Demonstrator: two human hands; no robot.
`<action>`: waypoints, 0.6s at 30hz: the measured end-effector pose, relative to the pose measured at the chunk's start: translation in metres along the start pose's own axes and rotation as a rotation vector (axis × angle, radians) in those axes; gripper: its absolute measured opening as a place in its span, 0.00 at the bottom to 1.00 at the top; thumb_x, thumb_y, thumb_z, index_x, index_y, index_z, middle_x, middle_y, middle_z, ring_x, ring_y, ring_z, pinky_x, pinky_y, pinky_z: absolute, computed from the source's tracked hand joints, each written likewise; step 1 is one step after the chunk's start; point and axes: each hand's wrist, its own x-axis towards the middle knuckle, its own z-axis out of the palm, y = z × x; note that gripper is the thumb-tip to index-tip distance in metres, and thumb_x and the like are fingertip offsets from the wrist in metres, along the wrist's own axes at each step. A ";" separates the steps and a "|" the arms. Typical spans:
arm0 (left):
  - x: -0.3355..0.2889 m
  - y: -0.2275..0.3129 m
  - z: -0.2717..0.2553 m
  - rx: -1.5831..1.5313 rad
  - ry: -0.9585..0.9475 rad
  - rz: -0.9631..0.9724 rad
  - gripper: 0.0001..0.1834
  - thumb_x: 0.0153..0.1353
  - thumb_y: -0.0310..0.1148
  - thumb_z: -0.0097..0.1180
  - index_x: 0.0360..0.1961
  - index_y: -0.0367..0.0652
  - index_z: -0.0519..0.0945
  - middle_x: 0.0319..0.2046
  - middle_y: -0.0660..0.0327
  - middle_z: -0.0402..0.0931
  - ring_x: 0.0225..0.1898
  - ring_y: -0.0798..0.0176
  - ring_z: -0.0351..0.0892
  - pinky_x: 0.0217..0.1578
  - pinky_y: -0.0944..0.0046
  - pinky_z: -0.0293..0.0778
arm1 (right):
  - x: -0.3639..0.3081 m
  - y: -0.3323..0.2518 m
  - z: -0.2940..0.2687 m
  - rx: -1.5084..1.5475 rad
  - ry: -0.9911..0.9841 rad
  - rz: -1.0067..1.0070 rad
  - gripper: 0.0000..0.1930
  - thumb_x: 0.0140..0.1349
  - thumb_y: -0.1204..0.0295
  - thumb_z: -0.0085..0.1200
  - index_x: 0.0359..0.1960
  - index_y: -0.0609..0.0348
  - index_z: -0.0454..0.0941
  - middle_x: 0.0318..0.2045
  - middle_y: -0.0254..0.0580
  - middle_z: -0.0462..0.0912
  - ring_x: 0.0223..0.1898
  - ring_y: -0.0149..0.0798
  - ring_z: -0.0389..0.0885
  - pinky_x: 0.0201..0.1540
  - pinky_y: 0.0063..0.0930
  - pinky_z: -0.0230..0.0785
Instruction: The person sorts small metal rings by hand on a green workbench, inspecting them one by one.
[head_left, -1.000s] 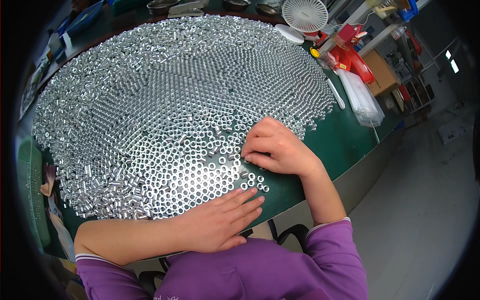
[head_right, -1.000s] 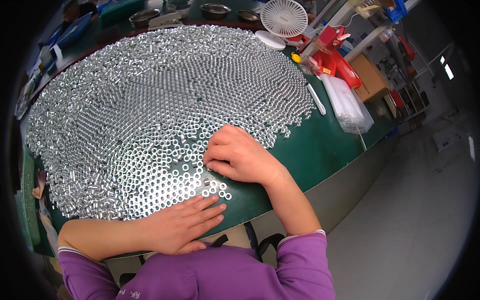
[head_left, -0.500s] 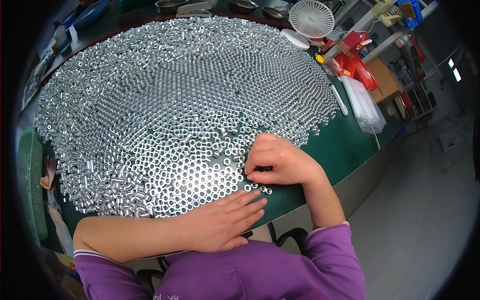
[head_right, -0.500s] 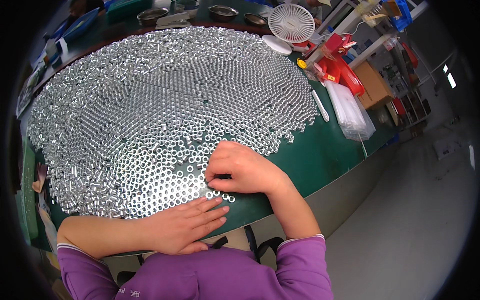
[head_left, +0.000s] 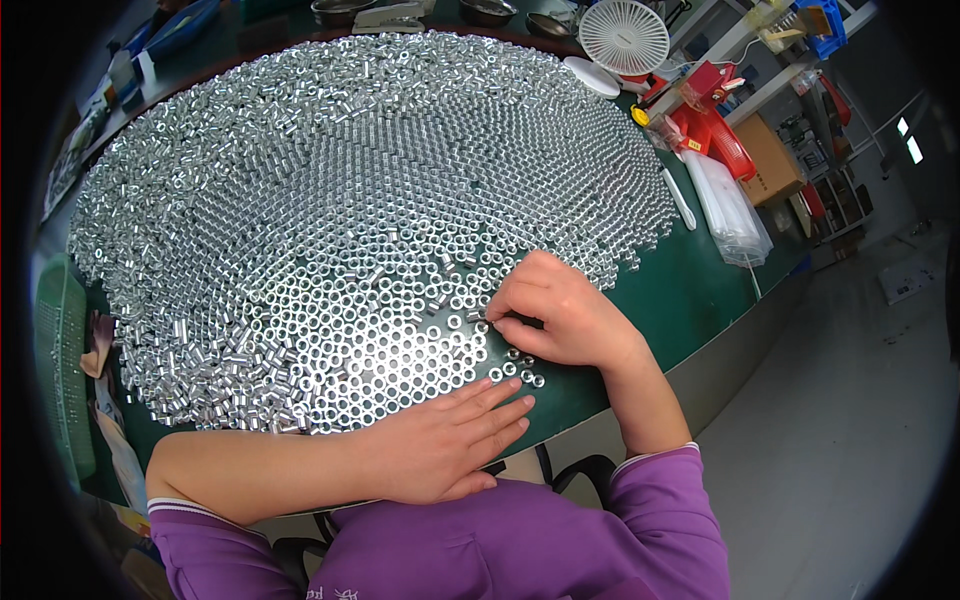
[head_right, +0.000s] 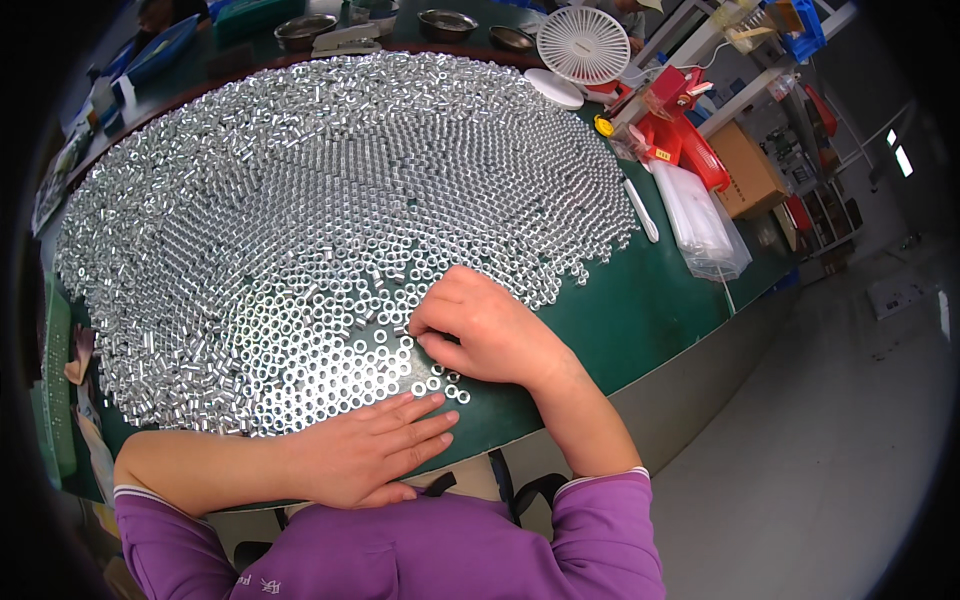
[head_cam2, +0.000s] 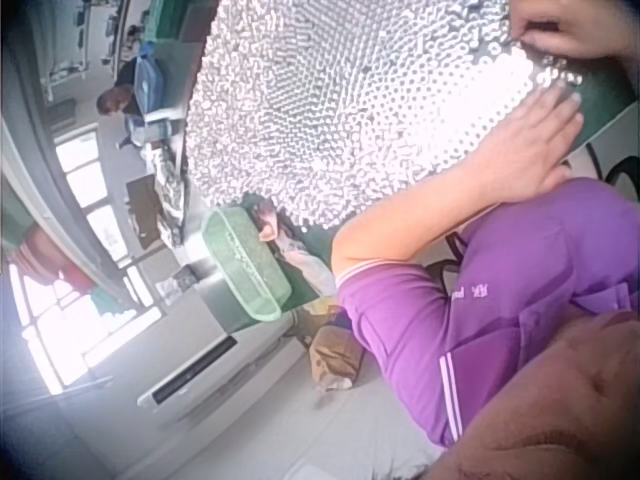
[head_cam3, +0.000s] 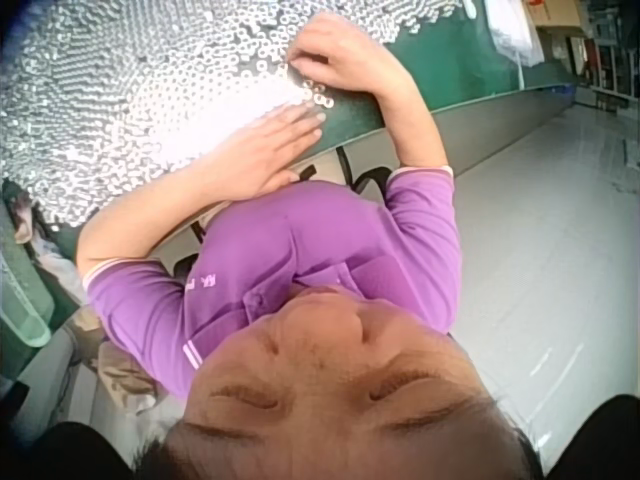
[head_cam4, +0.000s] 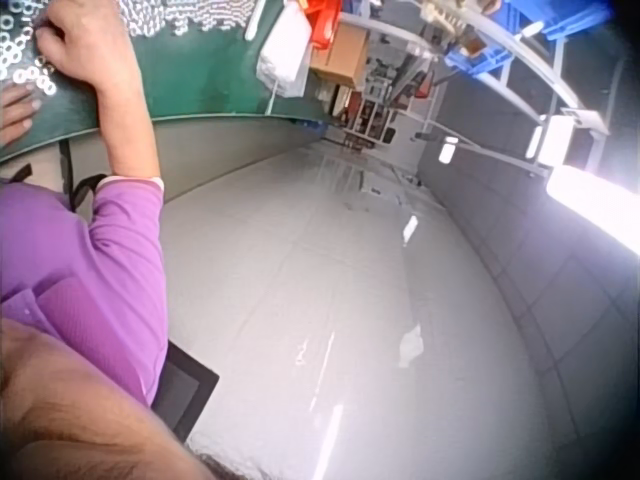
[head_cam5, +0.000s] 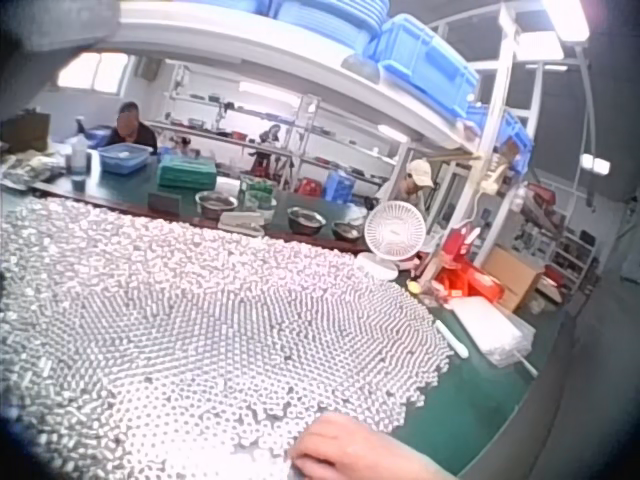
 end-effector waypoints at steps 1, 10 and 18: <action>0.000 0.000 0.000 0.000 0.003 0.001 0.32 0.66 0.45 0.41 0.62 0.30 0.60 0.66 0.44 0.51 0.70 0.47 0.44 0.68 0.50 0.43 | 0.001 -0.001 -0.002 -0.004 0.017 0.029 0.07 0.45 0.78 0.60 0.28 0.55 0.79 0.27 0.33 0.78 0.34 0.39 0.75 0.38 0.32 0.68; -0.001 -0.002 0.002 0.002 0.002 0.006 0.33 0.64 0.46 0.45 0.62 0.32 0.60 0.67 0.46 0.50 0.70 0.46 0.43 0.67 0.47 0.45 | 0.000 0.002 -0.001 -0.057 0.018 0.054 0.06 0.47 0.75 0.61 0.28 0.55 0.78 0.28 0.34 0.77 0.35 0.40 0.74 0.41 0.33 0.67; -0.001 -0.001 0.003 0.015 0.008 0.008 0.32 0.64 0.46 0.44 0.62 0.31 0.60 0.67 0.45 0.49 0.70 0.46 0.43 0.68 0.48 0.45 | 0.008 0.002 0.008 -0.046 -0.004 -0.044 0.09 0.47 0.75 0.62 0.33 0.51 0.80 0.30 0.31 0.77 0.36 0.38 0.74 0.43 0.33 0.65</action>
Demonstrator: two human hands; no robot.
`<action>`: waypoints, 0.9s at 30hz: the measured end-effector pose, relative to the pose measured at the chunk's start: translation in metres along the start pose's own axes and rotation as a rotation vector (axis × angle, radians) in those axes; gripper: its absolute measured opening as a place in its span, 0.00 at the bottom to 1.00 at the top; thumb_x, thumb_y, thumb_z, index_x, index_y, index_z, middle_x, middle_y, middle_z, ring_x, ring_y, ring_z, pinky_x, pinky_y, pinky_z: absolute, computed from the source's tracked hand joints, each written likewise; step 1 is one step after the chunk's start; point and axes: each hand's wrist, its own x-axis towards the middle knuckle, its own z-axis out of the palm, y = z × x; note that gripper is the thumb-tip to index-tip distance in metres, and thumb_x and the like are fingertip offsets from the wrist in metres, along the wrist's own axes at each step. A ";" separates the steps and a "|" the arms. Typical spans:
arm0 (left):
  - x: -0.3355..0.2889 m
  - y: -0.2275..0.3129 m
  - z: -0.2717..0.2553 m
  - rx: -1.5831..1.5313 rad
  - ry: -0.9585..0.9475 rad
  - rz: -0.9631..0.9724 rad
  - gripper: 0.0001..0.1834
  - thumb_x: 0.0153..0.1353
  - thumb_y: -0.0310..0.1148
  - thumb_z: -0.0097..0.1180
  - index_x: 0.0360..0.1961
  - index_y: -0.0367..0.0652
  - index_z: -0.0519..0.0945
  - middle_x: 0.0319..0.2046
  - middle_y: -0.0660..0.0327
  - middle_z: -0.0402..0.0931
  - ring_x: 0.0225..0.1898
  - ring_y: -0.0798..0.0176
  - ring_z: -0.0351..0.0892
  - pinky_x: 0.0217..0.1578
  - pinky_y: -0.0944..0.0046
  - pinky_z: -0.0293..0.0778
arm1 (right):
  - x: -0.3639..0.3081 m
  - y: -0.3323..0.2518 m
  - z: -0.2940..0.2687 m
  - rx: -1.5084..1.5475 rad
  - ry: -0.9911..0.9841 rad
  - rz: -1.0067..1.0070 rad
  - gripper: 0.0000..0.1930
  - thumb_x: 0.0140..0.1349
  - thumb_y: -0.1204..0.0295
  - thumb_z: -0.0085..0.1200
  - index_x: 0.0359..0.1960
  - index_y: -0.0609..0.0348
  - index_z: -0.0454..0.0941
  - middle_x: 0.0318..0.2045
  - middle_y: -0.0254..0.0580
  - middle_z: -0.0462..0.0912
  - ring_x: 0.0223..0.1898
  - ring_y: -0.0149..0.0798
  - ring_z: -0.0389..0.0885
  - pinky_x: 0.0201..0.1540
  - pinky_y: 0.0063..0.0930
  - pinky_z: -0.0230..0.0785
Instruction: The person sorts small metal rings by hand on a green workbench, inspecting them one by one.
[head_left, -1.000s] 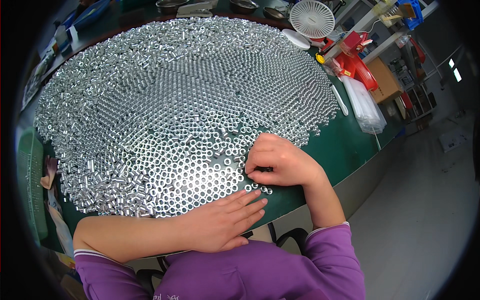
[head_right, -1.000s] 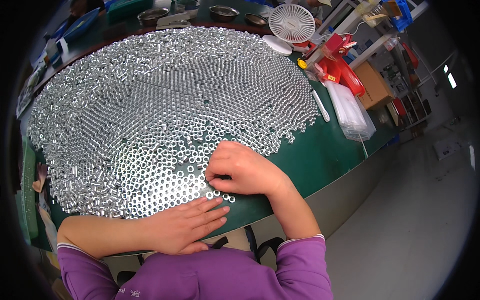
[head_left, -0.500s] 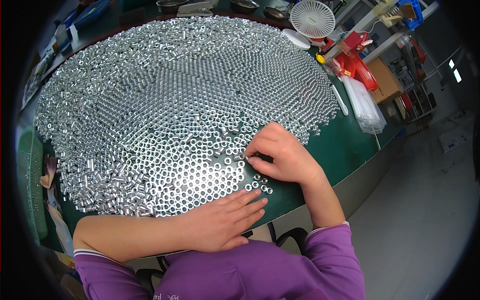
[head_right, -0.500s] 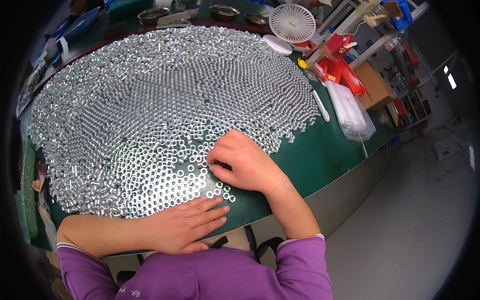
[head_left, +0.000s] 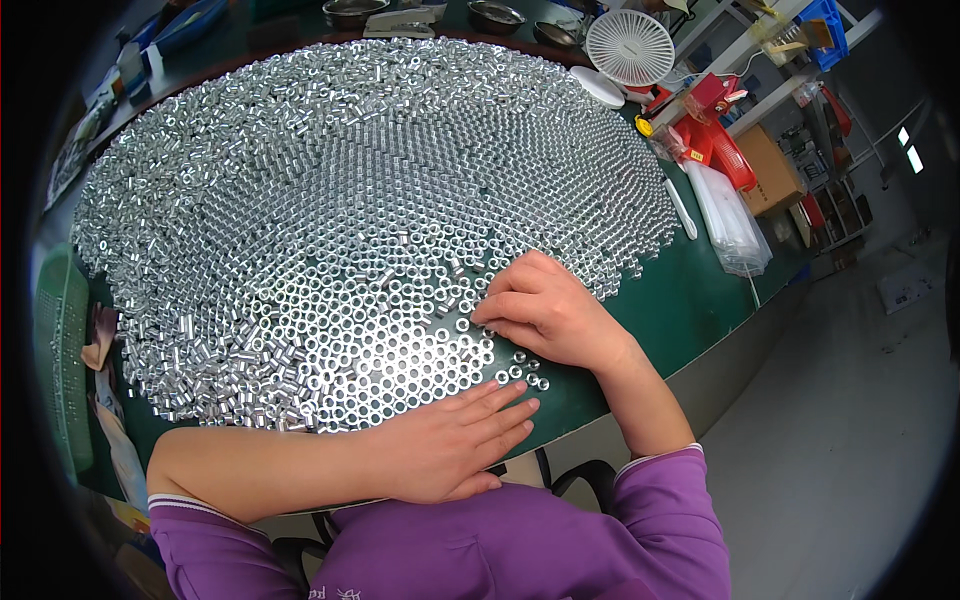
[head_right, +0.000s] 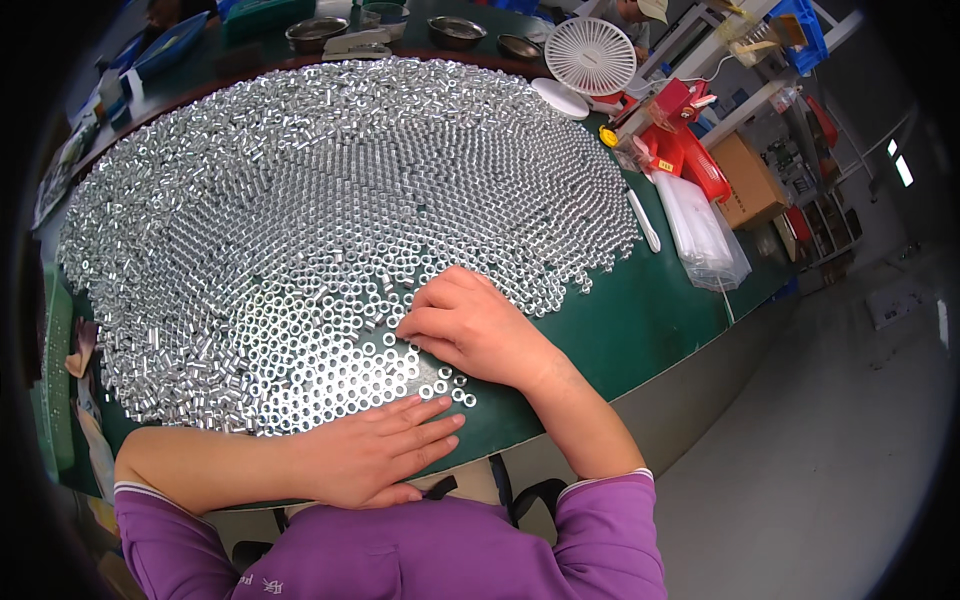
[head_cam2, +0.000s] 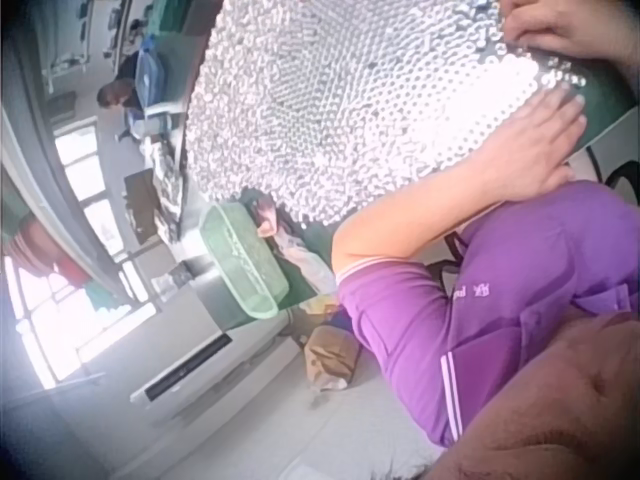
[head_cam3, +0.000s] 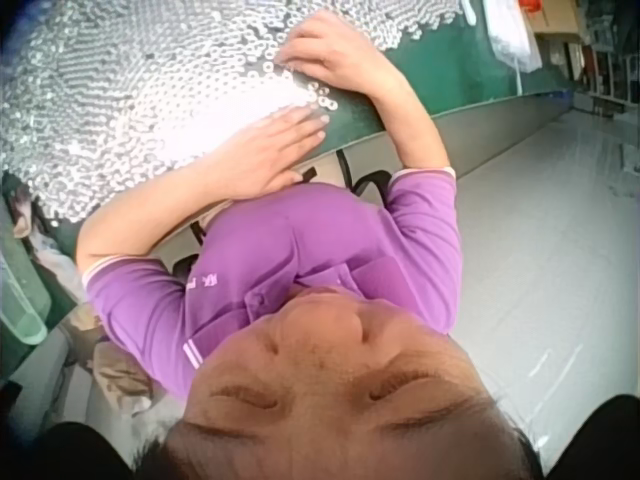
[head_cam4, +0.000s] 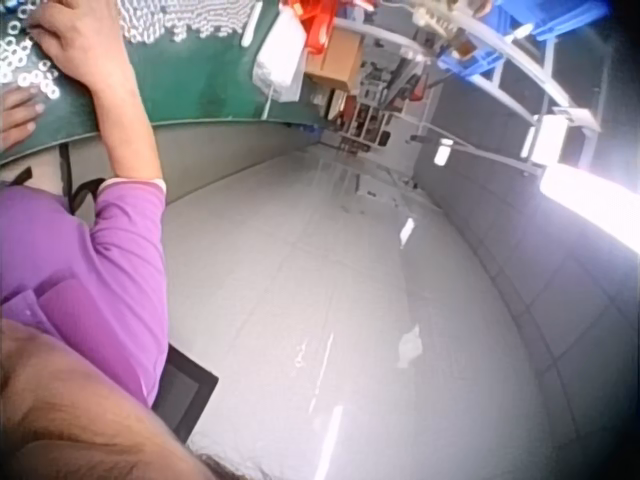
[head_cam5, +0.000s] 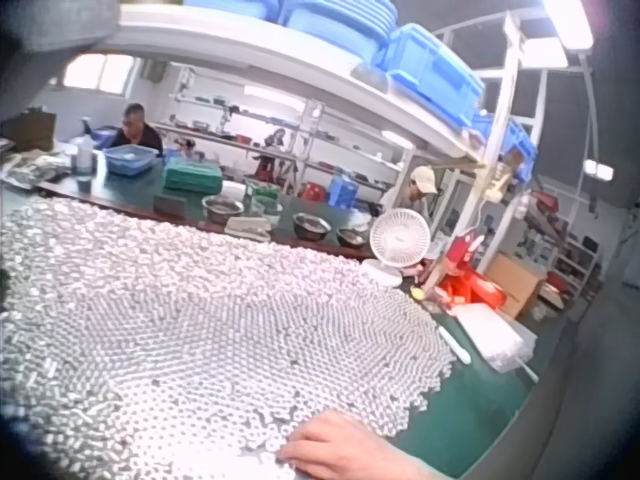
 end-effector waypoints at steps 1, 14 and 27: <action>0.000 0.000 0.001 0.001 0.006 0.004 0.32 0.64 0.46 0.44 0.61 0.31 0.61 0.67 0.45 0.49 0.70 0.46 0.43 0.68 0.48 0.45 | 0.000 0.000 0.000 0.000 -0.003 -0.005 0.09 0.47 0.75 0.62 0.33 0.51 0.80 0.30 0.31 0.77 0.36 0.38 0.74 0.43 0.33 0.65; -0.001 -0.001 0.003 0.025 0.014 0.019 0.32 0.65 0.45 0.44 0.61 0.30 0.61 0.67 0.44 0.49 0.70 0.46 0.43 0.68 0.49 0.44 | 0.020 0.007 0.003 -0.180 0.143 0.076 0.07 0.48 0.74 0.63 0.31 0.53 0.81 0.30 0.32 0.78 0.36 0.40 0.74 0.41 0.32 0.67; -0.002 -0.003 0.011 -0.018 0.110 0.049 0.31 0.64 0.44 0.45 0.59 0.29 0.64 0.65 0.43 0.54 0.70 0.47 0.44 0.69 0.49 0.41 | 0.031 0.017 0.008 -0.151 0.132 0.135 0.06 0.49 0.71 0.62 0.28 0.55 0.79 0.28 0.36 0.77 0.35 0.43 0.73 0.40 0.35 0.67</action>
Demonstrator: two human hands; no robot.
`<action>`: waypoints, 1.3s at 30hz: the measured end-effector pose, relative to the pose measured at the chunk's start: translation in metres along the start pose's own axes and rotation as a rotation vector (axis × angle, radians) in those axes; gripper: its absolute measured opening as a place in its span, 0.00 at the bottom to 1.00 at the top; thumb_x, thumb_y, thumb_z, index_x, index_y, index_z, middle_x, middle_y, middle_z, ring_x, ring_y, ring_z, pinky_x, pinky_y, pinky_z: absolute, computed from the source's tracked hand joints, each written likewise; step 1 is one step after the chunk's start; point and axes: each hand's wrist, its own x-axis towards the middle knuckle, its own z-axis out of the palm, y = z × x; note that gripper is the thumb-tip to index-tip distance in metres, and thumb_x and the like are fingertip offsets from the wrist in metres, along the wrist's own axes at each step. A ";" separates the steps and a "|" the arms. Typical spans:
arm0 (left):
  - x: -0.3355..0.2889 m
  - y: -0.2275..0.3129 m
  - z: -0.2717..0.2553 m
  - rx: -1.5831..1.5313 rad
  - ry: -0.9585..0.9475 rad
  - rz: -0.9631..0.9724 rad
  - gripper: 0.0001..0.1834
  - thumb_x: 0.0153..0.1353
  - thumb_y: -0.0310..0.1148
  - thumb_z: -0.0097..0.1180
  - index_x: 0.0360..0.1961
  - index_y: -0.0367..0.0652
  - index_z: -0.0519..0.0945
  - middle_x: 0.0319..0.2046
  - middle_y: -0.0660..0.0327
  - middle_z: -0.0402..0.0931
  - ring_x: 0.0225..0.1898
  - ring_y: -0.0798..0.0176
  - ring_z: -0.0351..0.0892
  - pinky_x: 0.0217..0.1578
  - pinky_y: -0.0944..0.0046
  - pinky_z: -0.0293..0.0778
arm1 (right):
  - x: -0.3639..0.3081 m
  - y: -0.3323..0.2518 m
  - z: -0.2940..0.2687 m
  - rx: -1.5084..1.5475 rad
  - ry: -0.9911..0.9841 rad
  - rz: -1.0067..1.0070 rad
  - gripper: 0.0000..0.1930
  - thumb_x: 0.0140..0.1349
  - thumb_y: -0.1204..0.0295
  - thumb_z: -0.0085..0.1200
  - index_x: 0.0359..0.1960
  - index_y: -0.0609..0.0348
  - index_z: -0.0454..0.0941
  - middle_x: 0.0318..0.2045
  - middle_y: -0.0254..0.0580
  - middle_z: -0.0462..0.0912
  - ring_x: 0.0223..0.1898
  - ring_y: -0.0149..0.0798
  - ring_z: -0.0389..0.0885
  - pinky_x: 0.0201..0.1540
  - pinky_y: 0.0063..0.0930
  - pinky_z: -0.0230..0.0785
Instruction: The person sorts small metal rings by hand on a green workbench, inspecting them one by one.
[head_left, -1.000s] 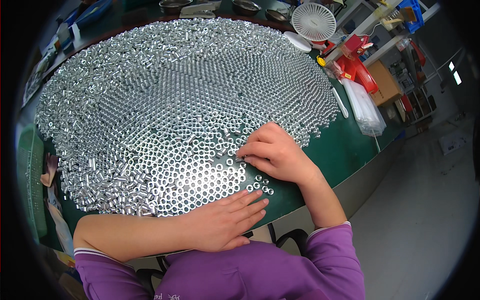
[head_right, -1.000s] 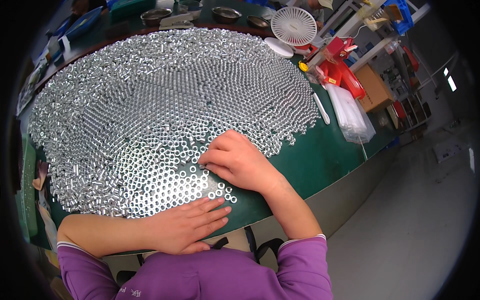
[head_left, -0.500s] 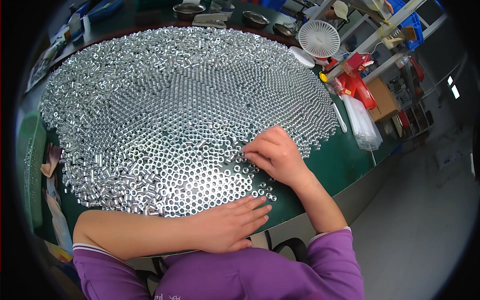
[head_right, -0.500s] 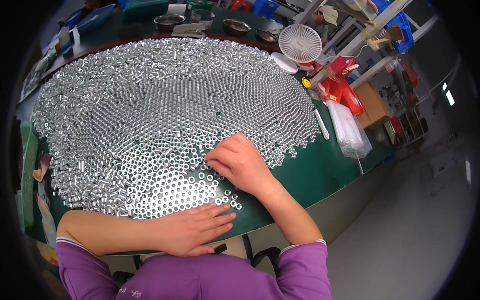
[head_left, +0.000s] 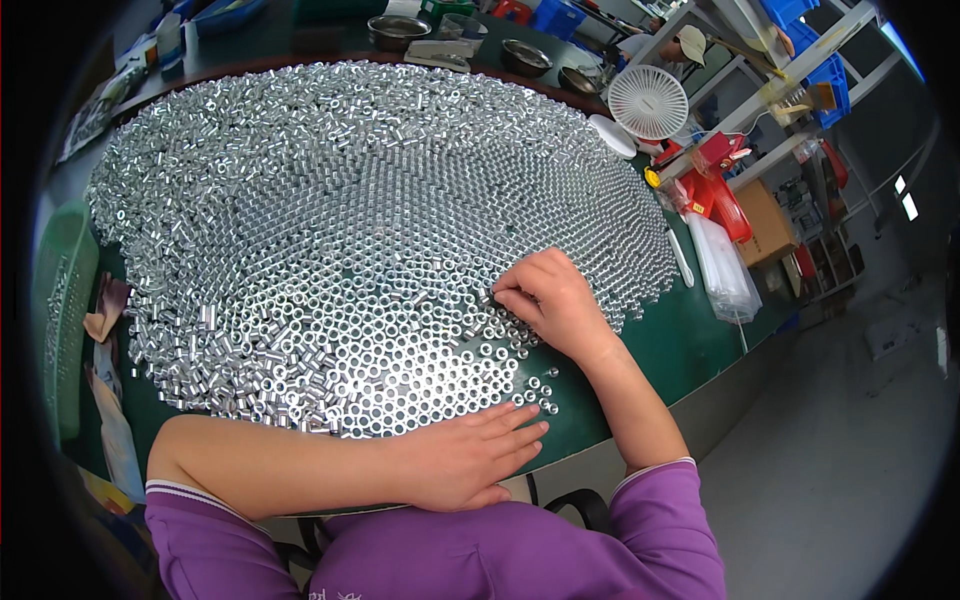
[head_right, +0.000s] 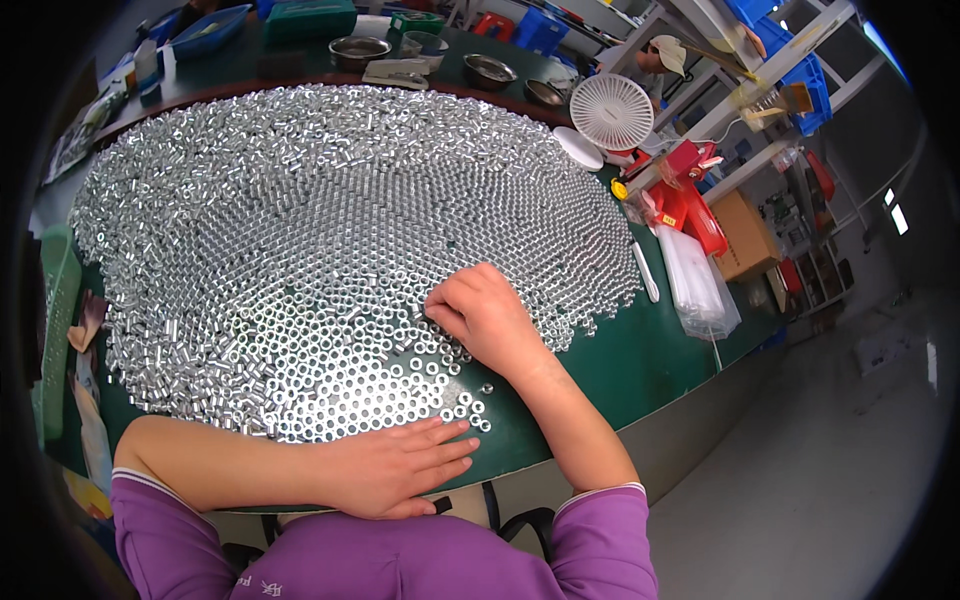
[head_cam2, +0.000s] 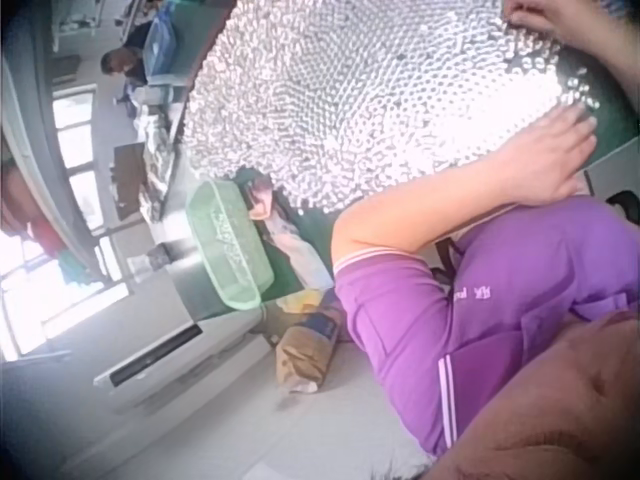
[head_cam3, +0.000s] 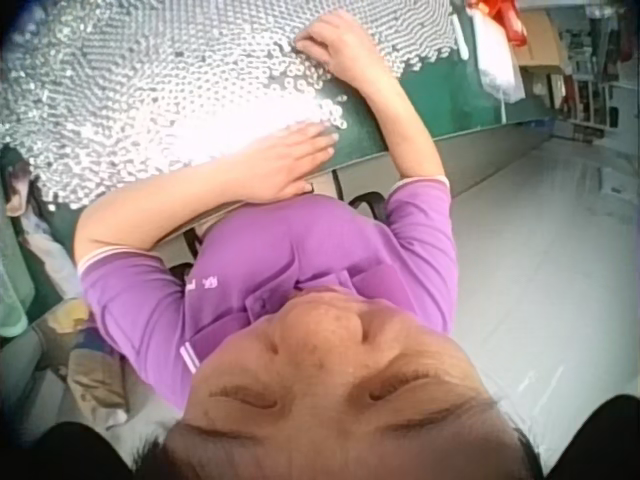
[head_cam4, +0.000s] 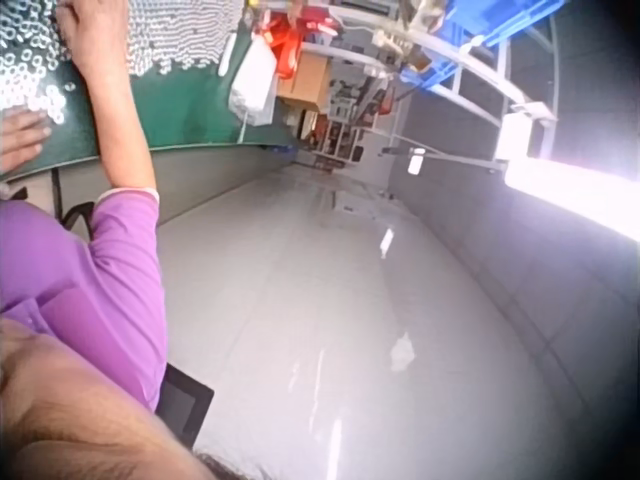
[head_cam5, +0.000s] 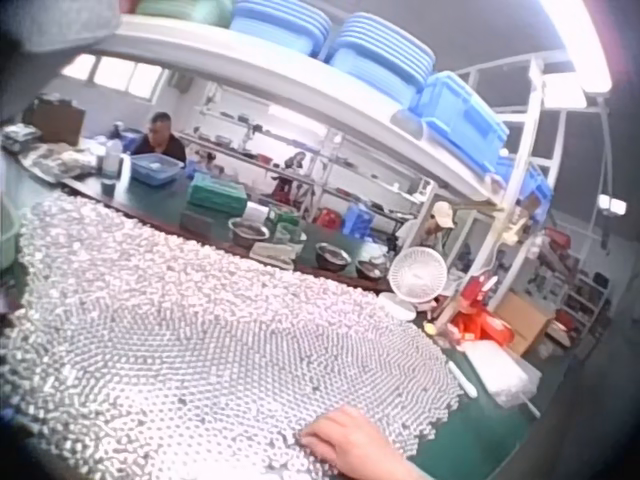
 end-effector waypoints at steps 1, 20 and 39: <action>0.000 0.000 0.000 0.003 0.005 0.006 0.31 0.64 0.44 0.45 0.59 0.29 0.64 0.65 0.43 0.54 0.70 0.47 0.44 0.69 0.49 0.41 | 0.002 -0.005 -0.002 -0.002 -0.001 0.000 0.06 0.49 0.71 0.62 0.28 0.55 0.79 0.28 0.36 0.77 0.35 0.43 0.73 0.40 0.35 0.67; 0.000 0.000 0.000 0.014 0.020 0.010 0.31 0.64 0.44 0.44 0.59 0.28 0.64 0.64 0.43 0.54 0.70 0.48 0.46 0.69 0.49 0.42 | 0.009 -0.013 0.007 -0.055 -0.022 -0.011 0.07 0.48 0.74 0.62 0.30 0.55 0.79 0.31 0.36 0.78 0.37 0.43 0.74 0.43 0.34 0.66; 0.000 0.000 0.000 0.027 0.024 0.009 0.31 0.63 0.45 0.46 0.58 0.29 0.65 0.64 0.44 0.56 0.69 0.48 0.48 0.69 0.51 0.43 | 0.037 0.006 -0.003 -0.092 0.069 0.058 0.09 0.49 0.74 0.61 0.33 0.57 0.80 0.30 0.40 0.80 0.37 0.45 0.75 0.43 0.36 0.68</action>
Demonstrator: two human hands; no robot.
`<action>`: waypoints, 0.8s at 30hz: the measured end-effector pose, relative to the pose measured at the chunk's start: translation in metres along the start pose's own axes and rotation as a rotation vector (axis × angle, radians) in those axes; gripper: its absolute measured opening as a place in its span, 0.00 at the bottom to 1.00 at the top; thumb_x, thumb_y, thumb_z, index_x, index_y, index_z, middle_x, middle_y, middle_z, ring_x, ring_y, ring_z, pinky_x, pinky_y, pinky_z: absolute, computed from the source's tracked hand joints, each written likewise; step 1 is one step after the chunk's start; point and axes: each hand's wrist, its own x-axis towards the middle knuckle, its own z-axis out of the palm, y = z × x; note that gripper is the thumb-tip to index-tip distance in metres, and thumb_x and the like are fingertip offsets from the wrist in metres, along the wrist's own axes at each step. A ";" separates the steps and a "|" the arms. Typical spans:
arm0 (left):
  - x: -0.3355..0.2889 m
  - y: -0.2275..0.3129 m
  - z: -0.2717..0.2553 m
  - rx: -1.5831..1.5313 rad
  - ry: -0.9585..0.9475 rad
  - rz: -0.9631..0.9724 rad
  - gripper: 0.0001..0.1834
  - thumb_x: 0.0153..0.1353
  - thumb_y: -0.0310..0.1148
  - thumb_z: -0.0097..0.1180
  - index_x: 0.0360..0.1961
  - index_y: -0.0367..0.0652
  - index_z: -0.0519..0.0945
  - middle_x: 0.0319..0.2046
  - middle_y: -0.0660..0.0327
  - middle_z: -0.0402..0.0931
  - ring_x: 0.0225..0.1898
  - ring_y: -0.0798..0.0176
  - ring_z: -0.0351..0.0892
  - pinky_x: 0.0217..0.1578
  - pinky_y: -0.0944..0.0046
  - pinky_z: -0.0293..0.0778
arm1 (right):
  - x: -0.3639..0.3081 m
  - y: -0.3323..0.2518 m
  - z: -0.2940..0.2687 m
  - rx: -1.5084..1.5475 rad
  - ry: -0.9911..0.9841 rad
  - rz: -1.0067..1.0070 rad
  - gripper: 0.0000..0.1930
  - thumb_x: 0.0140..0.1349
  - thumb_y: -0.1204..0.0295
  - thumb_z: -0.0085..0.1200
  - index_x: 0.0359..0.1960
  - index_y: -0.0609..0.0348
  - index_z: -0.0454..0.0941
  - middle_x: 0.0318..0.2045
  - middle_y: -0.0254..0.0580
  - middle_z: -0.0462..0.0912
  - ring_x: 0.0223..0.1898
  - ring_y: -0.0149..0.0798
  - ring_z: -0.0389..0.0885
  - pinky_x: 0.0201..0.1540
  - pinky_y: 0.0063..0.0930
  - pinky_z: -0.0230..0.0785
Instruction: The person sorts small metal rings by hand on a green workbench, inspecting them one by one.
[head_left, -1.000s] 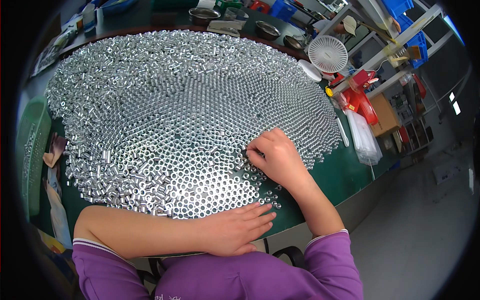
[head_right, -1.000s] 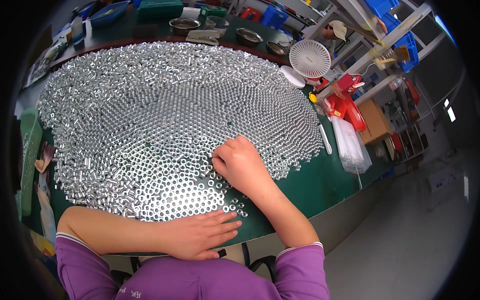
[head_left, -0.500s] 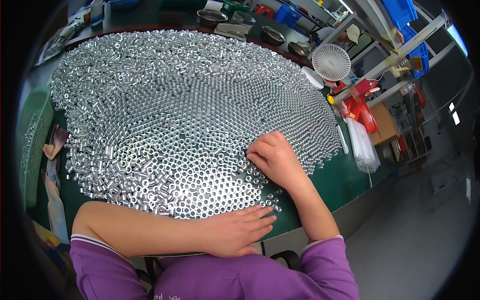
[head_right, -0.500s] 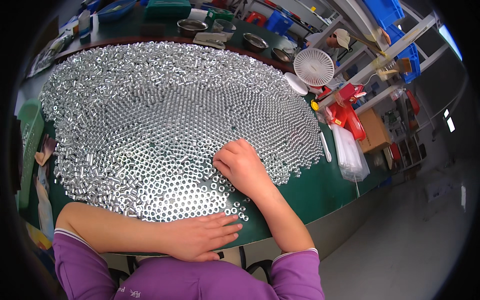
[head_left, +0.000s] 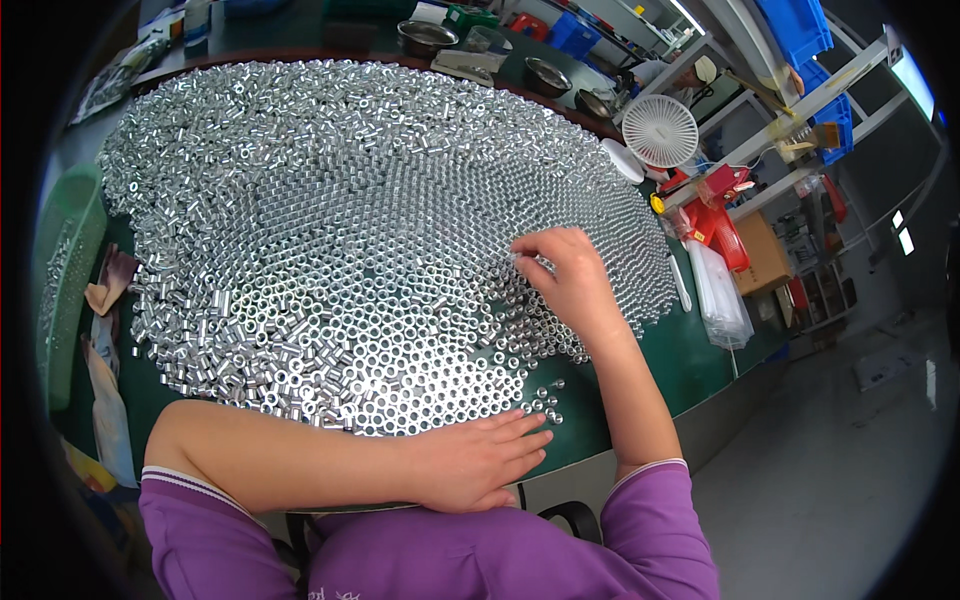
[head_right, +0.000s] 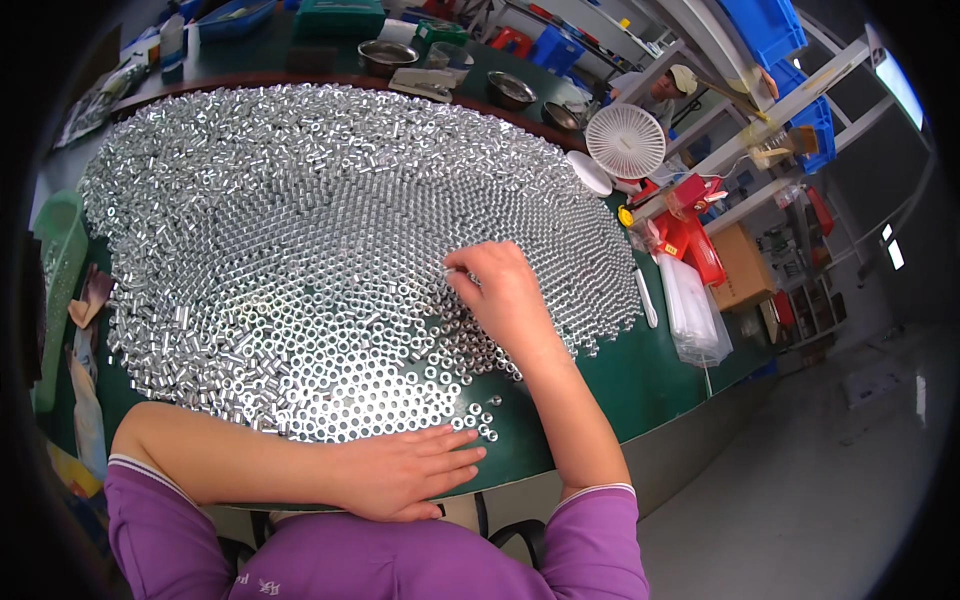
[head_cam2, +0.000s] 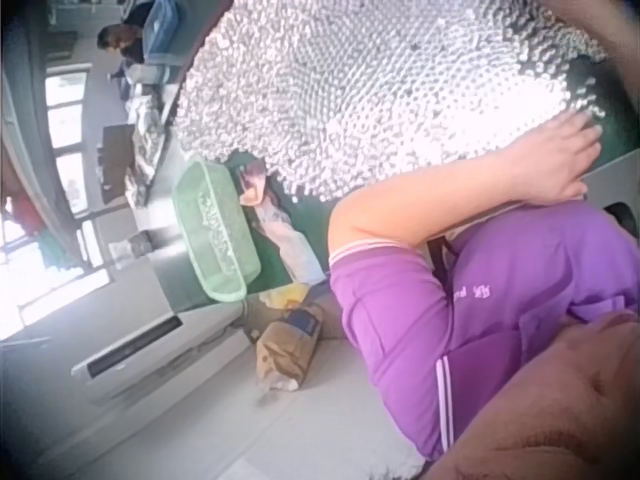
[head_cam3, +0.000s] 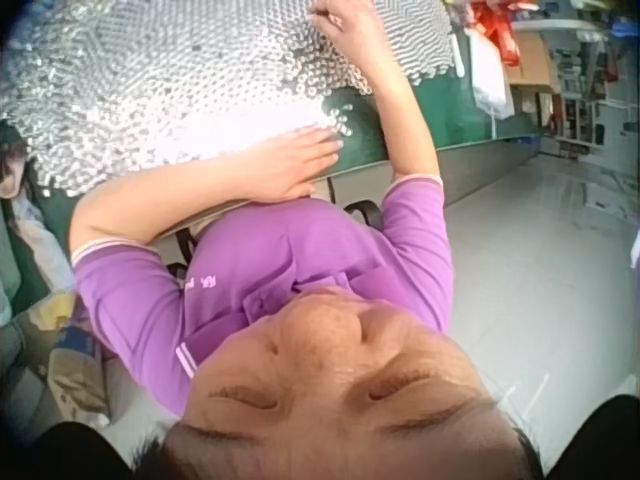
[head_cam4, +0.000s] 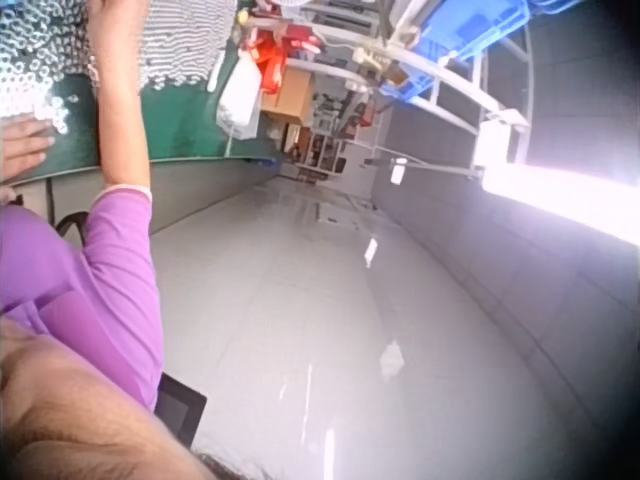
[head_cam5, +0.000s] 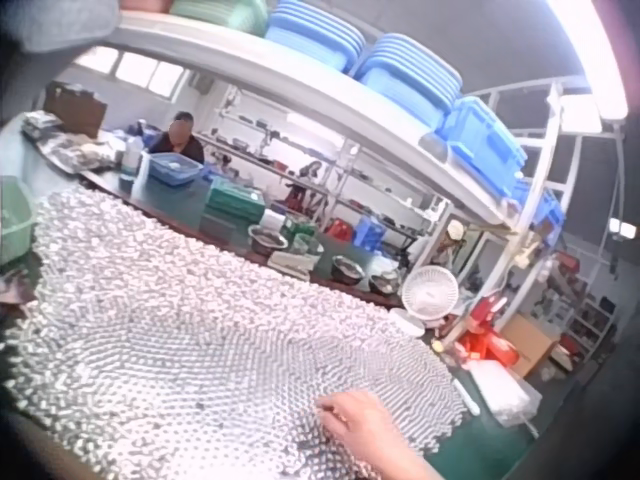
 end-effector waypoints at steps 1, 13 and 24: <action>0.000 0.000 -0.001 -0.008 -0.023 -0.018 0.31 0.63 0.45 0.46 0.58 0.29 0.65 0.64 0.44 0.56 0.69 0.48 0.47 0.69 0.51 0.43 | 0.001 0.006 -0.005 -0.025 0.040 0.062 0.08 0.49 0.75 0.61 0.33 0.56 0.80 0.30 0.40 0.80 0.36 0.45 0.76 0.43 0.36 0.68; 0.001 -0.001 0.002 -0.003 -0.042 -0.012 0.30 0.64 0.43 0.45 0.59 0.29 0.64 0.65 0.44 0.54 0.70 0.47 0.45 0.69 0.50 0.42 | 0.011 0.043 0.006 -0.027 0.017 0.130 0.08 0.46 0.76 0.61 0.30 0.57 0.82 0.29 0.42 0.81 0.36 0.47 0.77 0.43 0.39 0.69; 0.000 -0.002 0.002 -0.008 -0.029 0.004 0.30 0.65 0.44 0.44 0.59 0.29 0.63 0.65 0.42 0.53 0.70 0.46 0.46 0.68 0.48 0.44 | 0.009 0.047 0.009 -0.066 -0.097 0.099 0.09 0.48 0.75 0.60 0.32 0.55 0.84 0.30 0.43 0.81 0.36 0.47 0.77 0.44 0.38 0.69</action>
